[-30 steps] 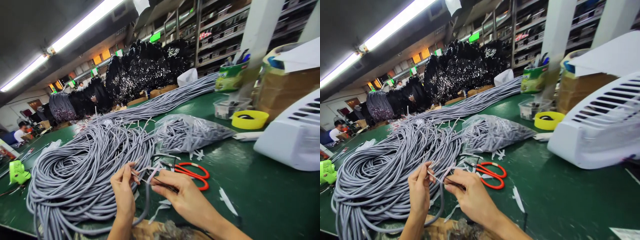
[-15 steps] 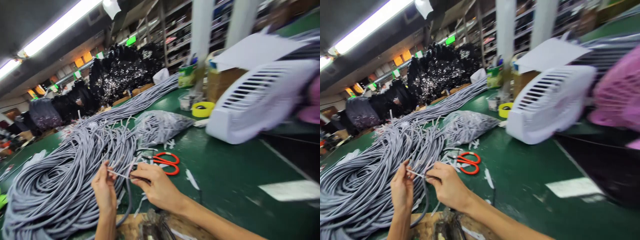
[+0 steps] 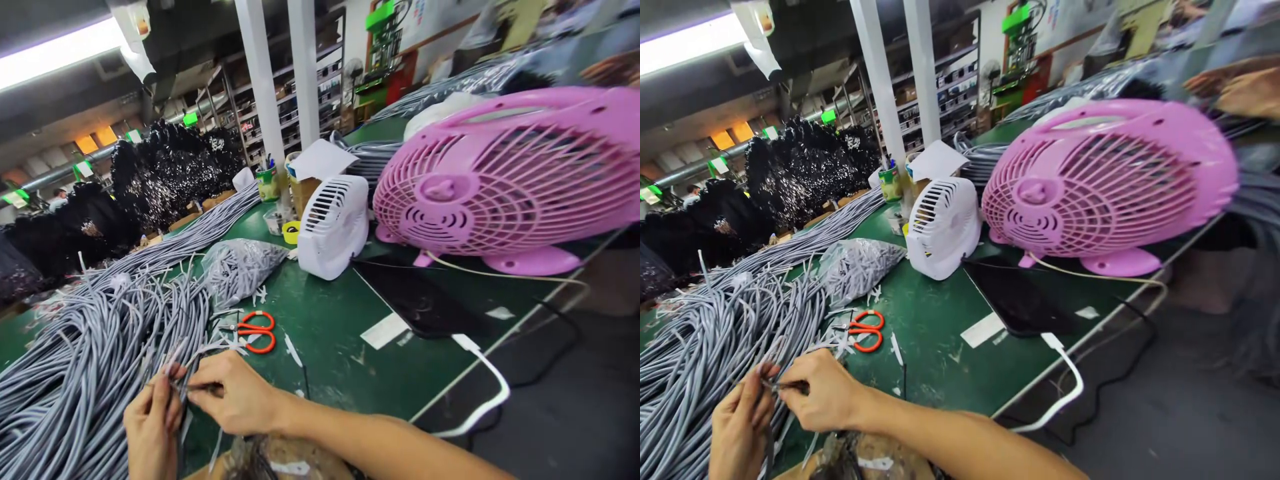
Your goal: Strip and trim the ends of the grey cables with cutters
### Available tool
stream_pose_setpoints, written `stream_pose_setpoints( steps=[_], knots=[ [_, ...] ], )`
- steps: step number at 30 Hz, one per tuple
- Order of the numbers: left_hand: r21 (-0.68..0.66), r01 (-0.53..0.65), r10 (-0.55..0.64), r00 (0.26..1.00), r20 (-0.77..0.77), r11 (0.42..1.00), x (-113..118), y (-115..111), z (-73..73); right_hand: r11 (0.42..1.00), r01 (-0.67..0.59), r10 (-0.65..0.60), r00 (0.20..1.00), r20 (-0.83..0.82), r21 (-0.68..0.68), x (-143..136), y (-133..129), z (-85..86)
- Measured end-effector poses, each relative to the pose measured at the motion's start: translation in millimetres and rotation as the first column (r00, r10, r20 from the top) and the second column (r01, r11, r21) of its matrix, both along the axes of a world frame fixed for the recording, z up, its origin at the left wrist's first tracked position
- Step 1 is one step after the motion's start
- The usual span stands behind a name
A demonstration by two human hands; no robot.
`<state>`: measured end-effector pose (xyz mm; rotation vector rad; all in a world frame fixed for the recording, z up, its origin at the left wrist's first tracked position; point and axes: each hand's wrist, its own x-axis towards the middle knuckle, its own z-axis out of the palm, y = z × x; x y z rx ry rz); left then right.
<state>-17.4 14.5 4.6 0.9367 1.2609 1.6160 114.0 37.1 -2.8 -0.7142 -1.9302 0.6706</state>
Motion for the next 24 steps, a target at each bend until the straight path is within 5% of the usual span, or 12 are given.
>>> stream_pose_setpoints(
  steps=[4, 9, 14, 19, 24],
  knots=[
    [0.026, -0.001, -0.002, 0.993, 0.122, 1.0, -12.6, -4.7, 12.2, 0.993, 0.044, -0.046, 0.999, -0.021, -0.108, 0.5, 10.5, -3.7],
    [0.165, -0.11, 0.098, 0.992, 0.082, 0.98, -29.3, -6.3, 17.0, 0.95, 0.182, -0.213, 0.971, -0.105, -0.253, 15.0, 34.0, 0.1],
    [0.083, 0.07, -0.061, 0.992, -0.111, 0.994, -13.9, -6.4, -0.1, 0.95, -0.098, 0.016, 0.964, -0.265, -0.297, 23.1, 22.6, 15.5],
    [0.088, 0.217, -0.17, 0.912, -0.374, 0.972, 0.0, -9.4, -6.6, 0.85, -0.289, 0.034, 0.864, -0.502, -0.44, 21.8, 17.5, 10.3],
    [0.112, 0.344, -0.213, 0.773, -0.598, 0.932, -7.6, -18.1, -5.4, 0.754, -0.412, 0.177, 0.877, -0.446, -0.512, 11.7, 16.4, 3.2]
  ],
)
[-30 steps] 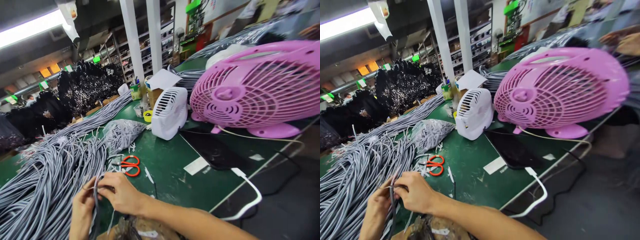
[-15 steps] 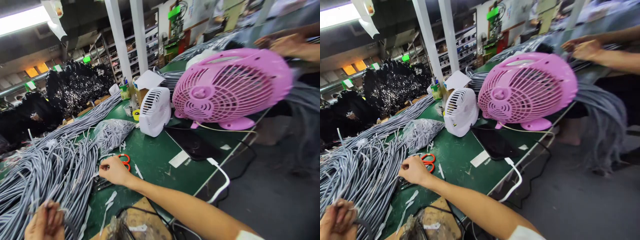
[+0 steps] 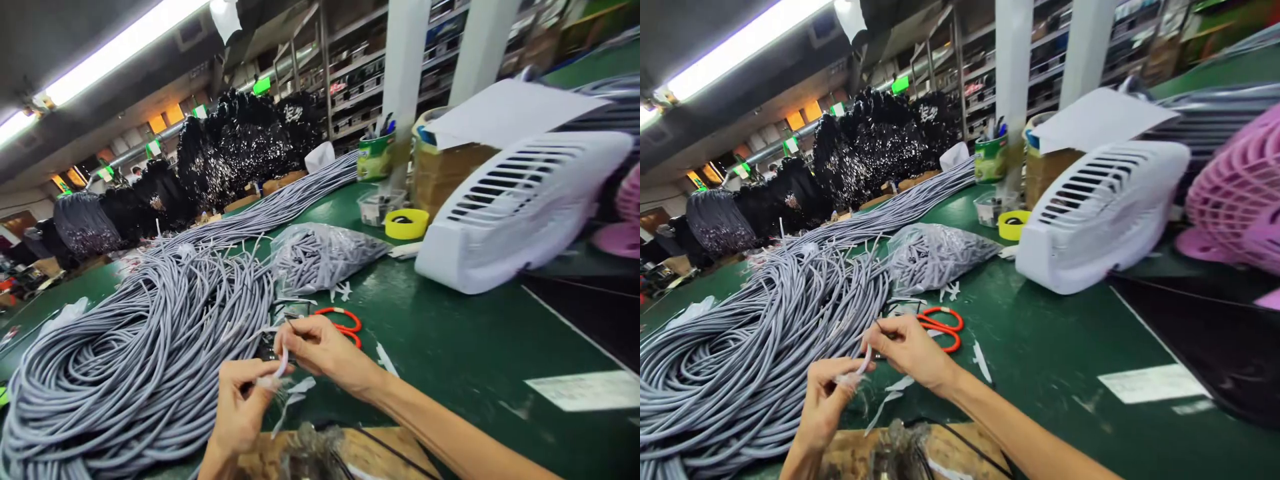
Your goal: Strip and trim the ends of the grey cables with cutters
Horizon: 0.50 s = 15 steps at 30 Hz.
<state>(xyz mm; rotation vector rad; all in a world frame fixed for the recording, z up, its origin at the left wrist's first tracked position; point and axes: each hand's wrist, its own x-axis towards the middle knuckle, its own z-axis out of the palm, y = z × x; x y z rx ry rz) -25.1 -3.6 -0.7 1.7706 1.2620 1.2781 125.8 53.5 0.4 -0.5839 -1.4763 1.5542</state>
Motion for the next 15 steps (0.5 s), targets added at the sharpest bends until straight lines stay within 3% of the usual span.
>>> stream_pose_setpoints(
  steps=[2, 4, 7, 9, 11, 15],
  knots=[
    [0.062, -0.017, 0.02, 0.998, -0.056, 0.998, -3.3, -1.6, 0.5, 0.997, -0.019, 0.014, 0.998, 0.068, 0.072, -1.5, -1.8, 0.4],
    [0.107, -0.095, 0.102, 0.992, -0.07, 0.99, -3.2, -1.7, 1.8, 0.978, 0.066, -0.091, 0.989, 0.121, 0.196, -0.5, -3.9, 1.9],
    [0.123, -0.168, 0.182, 0.977, -0.113, 0.978, 2.4, -0.1, 4.1, 0.885, 0.175, -0.267, 0.949, 0.164, 0.431, 1.9, -8.0, 3.6],
    [0.144, -0.157, 0.182, 0.966, -0.183, 0.977, 6.2, 0.7, 3.6, 0.825, 0.168, -0.303, 0.937, 0.172, 0.54, 1.6, -10.1, 3.5],
    [0.203, -0.149, 0.196, 0.953, -0.232, 0.968, 8.0, 0.5, 0.5, 0.822, 0.17, -0.308, 0.936, 0.172, 0.544, -0.7, -10.0, 2.2],
    [0.266, -0.166, 0.213, 0.964, -0.157, 0.95, 7.1, -3.0, -9.1, 0.924, 0.213, -0.283, 0.939, 0.194, 0.318, -6.4, -4.5, -1.9]
  ],
)
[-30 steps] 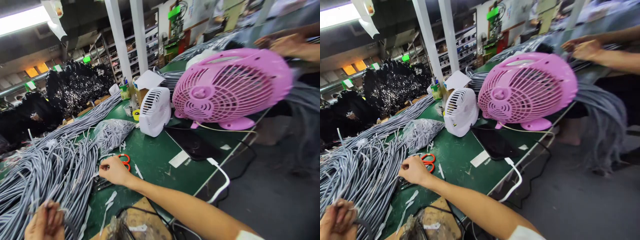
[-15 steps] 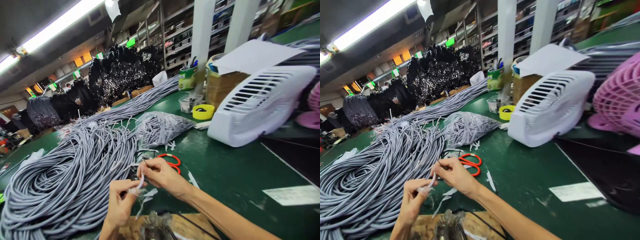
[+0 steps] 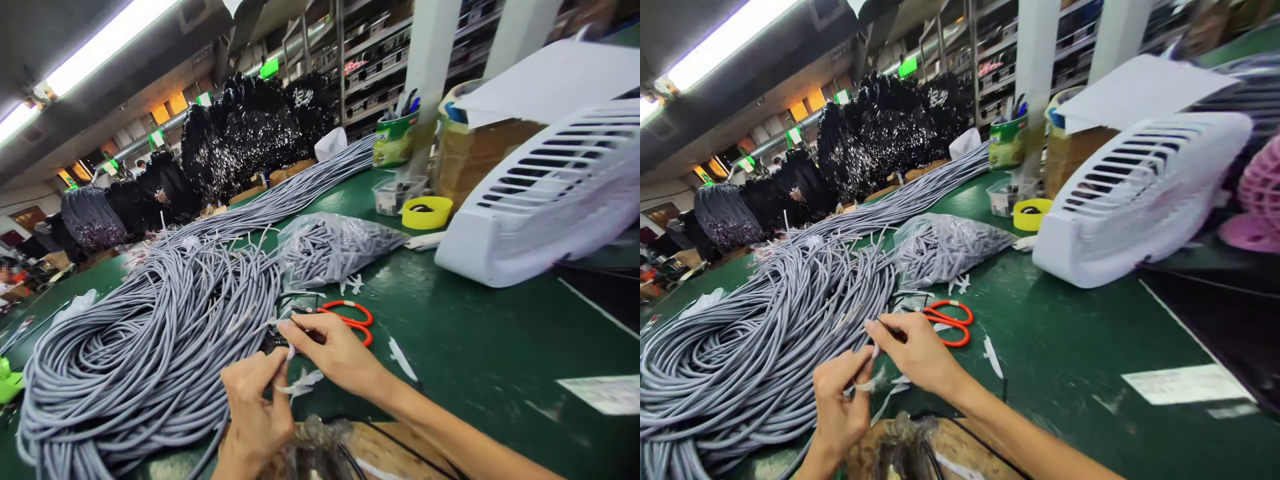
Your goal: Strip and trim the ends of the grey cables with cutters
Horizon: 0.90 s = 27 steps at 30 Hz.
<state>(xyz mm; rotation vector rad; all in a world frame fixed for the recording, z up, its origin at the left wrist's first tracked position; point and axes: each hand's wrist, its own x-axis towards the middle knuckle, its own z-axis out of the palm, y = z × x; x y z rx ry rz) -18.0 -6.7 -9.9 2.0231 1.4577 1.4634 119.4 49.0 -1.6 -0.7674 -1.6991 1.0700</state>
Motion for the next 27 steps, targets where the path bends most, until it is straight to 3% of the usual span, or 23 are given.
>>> stream_pose_setpoints(
  steps=[4, 8, 13, 19, 21, 27],
  knots=[
    [0.062, -0.061, 0.052, 0.99, 0.134, 0.996, -0.5, -1.9, -2.0, 0.974, -0.148, 0.137, 0.988, -0.073, -0.172, -2.3, -0.5, -0.7],
    [0.178, -0.14, 0.143, 0.99, -0.006, 0.974, 0.6, 0.8, 3.6, 0.96, -0.227, 0.206, 0.97, -0.13, -0.165, -2.1, -8.1, 2.4],
    [0.156, -0.143, 0.151, 0.988, -0.038, 0.977, 1.2, 2.5, 6.8, 0.996, -0.002, -0.011, 0.989, -0.147, -0.087, 2.8, -7.2, 3.9],
    [0.112, -0.169, 0.159, 0.983, 0.096, 0.979, 1.7, 2.6, 7.5, 0.989, 0.117, -0.115, 0.993, -0.028, 0.094, 4.0, -11.4, 3.5],
    [0.114, -0.189, 0.18, 0.98, 0.089, 0.975, 2.3, 2.1, 7.9, 0.977, 0.149, -0.15, 0.989, -0.007, 0.152, 1.4, -14.7, 1.9],
    [0.182, -0.163, 0.175, 0.983, -0.051, 0.97, 4.3, -0.2, 6.3, 0.972, 0.198, -0.196, 0.98, -0.03, 0.128, -0.5, -15.1, 1.3]
  ],
)
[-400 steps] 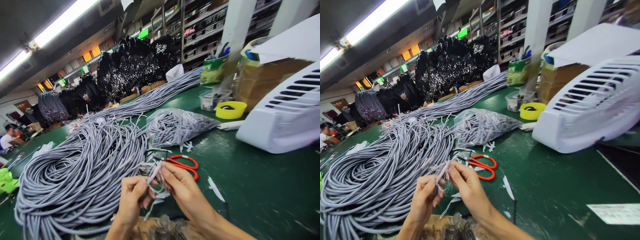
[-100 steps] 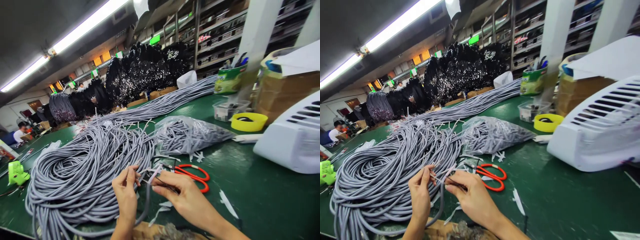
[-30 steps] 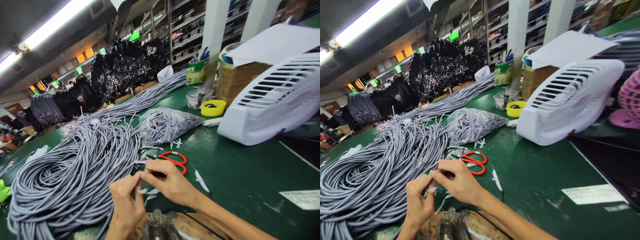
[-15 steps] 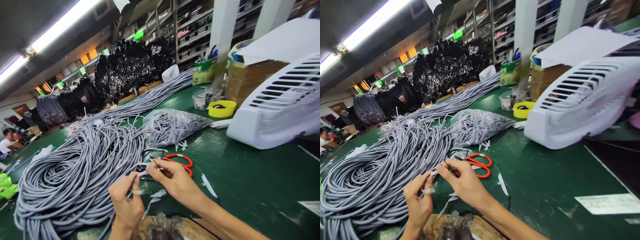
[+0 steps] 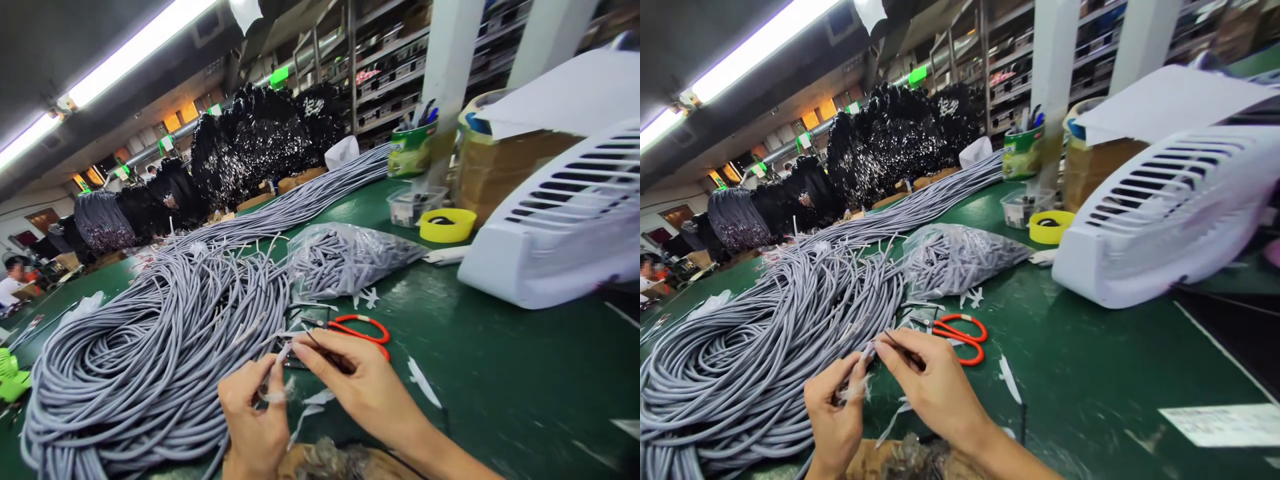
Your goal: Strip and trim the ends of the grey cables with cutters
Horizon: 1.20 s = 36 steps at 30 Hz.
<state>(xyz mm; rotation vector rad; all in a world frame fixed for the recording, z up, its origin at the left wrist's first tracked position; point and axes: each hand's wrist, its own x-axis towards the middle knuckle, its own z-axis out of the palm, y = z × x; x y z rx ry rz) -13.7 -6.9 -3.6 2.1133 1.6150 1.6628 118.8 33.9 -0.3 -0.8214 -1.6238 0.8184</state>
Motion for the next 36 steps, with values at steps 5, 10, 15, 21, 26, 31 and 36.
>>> stream_pose_setpoints(
  steps=[5, 10, 15, 21, 26, 31, 36],
  knots=[
    [0.156, -0.035, 0.079, 0.956, -0.284, 0.987, 3.4, 0.7, -0.9, 0.954, 0.141, -0.156, 0.987, 0.04, 0.263, 3.7, -4.5, 7.8],
    [0.01, -0.001, 0.004, 0.963, -0.268, 1.0, 2.2, 1.7, 2.1, 0.82, 0.219, -0.266, 0.964, 0.013, 0.528, 13.0, -0.7, 9.6],
    [-0.293, 0.14, -0.087, 0.978, 0.188, 0.946, -6.0, 2.2, 4.1, 0.696, 0.032, -0.204, 0.967, 0.155, 0.717, 23.4, 11.7, 7.1],
    [-0.342, 0.15, -0.138, 0.989, 0.059, 0.928, -8.2, 1.4, 5.8, 0.733, 0.022, -0.196, 0.964, 0.181, 0.68, 18.8, 8.3, 1.1],
    [-0.109, 0.096, -0.132, 0.908, -0.398, 0.989, -11.1, 2.6, 9.5, 0.972, -0.066, -0.01, 0.948, 0.318, 0.227, 17.1, 10.9, 3.3],
    [-0.075, 0.214, -0.227, 0.919, -0.323, 0.974, -13.3, 2.3, 10.2, 0.924, -0.294, 0.342, 0.921, 0.187, -0.244, 10.8, 14.9, 5.5],
    [-0.001, 0.04, -0.039, 0.987, -0.155, 0.999, -6.1, 4.0, 3.7, 0.97, -0.223, 0.231, 0.968, 0.093, -0.096, 8.6, 4.4, 6.3]
  ],
)
